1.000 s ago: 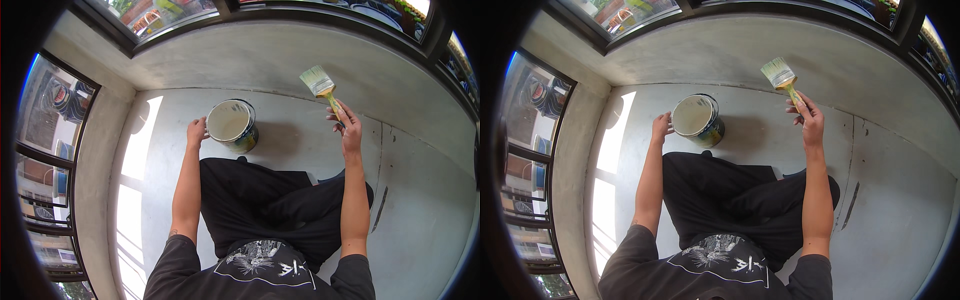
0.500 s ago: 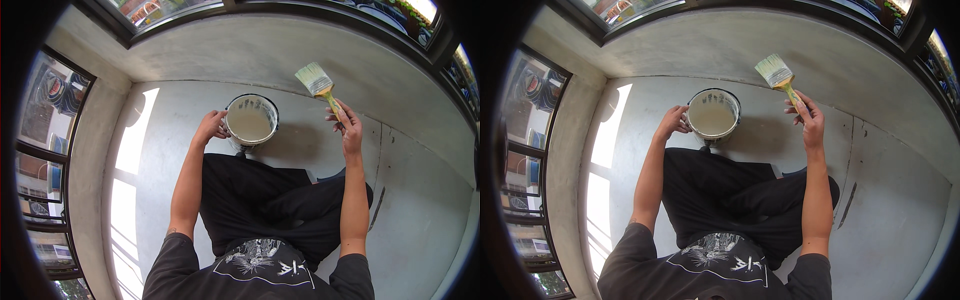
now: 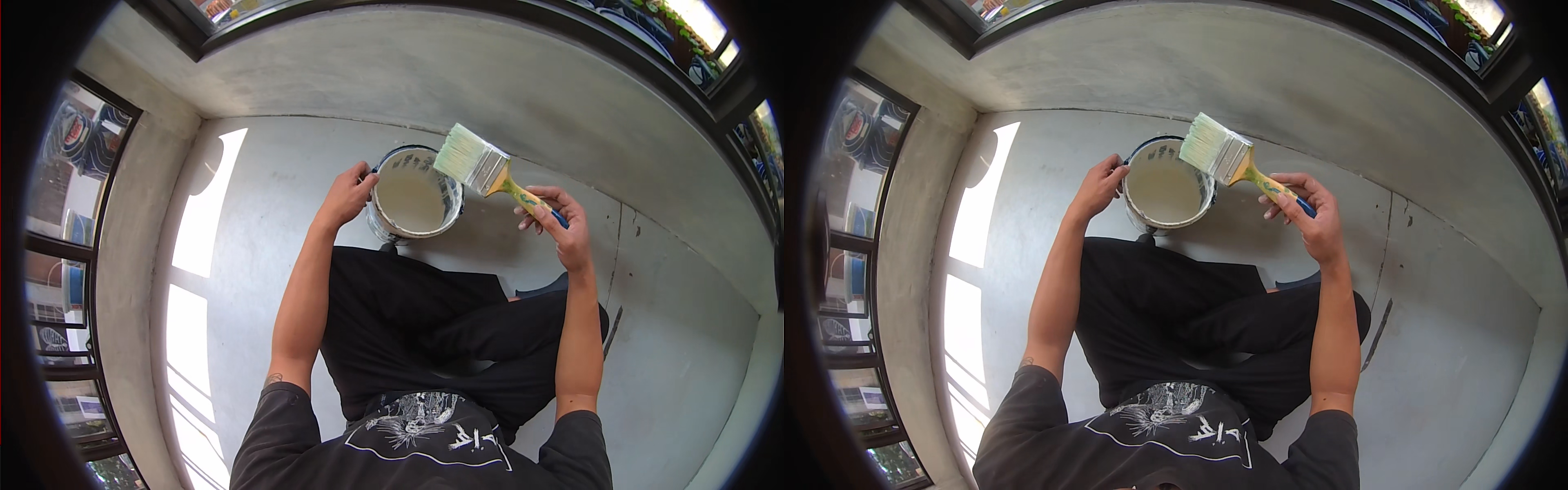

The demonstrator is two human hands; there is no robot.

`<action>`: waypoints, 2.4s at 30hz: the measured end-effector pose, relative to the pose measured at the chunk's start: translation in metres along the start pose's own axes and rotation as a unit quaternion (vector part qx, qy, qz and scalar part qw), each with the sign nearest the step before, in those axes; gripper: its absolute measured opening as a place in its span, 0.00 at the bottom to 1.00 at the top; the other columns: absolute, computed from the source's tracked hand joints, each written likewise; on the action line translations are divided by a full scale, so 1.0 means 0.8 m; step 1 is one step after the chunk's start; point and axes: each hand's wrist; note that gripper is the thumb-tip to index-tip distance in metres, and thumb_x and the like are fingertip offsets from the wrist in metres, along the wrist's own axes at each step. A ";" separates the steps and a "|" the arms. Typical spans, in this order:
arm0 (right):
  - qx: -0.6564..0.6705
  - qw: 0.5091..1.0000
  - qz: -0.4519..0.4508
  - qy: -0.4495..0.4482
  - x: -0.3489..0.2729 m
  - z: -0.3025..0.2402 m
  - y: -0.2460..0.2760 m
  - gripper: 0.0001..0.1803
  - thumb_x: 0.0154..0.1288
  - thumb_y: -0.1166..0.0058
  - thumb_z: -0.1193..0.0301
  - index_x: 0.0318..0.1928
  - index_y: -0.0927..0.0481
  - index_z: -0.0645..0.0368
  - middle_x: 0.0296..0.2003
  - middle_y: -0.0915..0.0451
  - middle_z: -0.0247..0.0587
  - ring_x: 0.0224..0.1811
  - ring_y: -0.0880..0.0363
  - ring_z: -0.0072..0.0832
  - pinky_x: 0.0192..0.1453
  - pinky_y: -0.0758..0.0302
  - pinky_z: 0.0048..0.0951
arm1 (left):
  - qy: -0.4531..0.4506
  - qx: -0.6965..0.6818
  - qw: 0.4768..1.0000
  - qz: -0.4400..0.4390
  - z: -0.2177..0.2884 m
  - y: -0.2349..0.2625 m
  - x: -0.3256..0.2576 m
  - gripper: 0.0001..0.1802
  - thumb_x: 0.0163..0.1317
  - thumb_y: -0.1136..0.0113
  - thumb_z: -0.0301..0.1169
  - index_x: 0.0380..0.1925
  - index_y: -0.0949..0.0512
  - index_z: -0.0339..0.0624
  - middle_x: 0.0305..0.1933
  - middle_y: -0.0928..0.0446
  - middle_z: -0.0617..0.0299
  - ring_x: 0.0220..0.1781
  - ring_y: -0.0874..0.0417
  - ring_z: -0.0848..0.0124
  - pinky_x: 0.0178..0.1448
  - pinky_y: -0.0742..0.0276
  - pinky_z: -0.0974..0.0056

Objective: Painting a wall below a window with a brush and paint bucket.

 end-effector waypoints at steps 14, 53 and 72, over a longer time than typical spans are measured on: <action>-0.338 0.939 -0.067 0.023 0.090 0.057 -0.141 0.14 0.69 0.38 0.64 0.50 0.15 0.57 0.32 0.13 0.47 0.31 0.15 0.38 0.40 0.21 0.34 | -0.057 0.024 0.994 -0.092 0.022 0.005 -0.006 0.18 0.69 0.40 0.41 0.39 0.30 0.35 0.33 0.25 0.57 0.33 0.23 0.68 0.40 0.23 0.61; -0.453 0.841 -0.232 0.184 0.088 0.111 -0.156 0.17 0.63 0.44 0.77 0.53 0.17 0.53 0.39 0.19 0.41 0.47 0.17 0.41 0.50 0.20 0.42 | -0.099 0.028 0.994 -0.046 0.038 -0.009 -0.002 0.13 0.68 0.34 0.33 0.41 0.26 0.34 0.43 0.22 0.59 0.30 0.20 0.72 0.34 0.24 0.66; -0.501 0.808 -0.180 0.253 0.085 0.140 -0.168 0.10 0.64 0.48 0.75 0.45 0.18 0.57 0.36 0.20 0.40 0.44 0.16 0.38 0.47 0.19 0.39 | -0.148 0.068 0.986 -0.034 0.045 -0.017 -0.003 0.12 0.67 0.33 0.30 0.41 0.24 0.33 0.41 0.21 0.56 0.30 0.21 0.69 0.35 0.24 0.64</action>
Point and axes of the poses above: each hand's wrist, its own x-axis towards the middle knuckle, its own y-axis out of the back of the hand, z = x × y
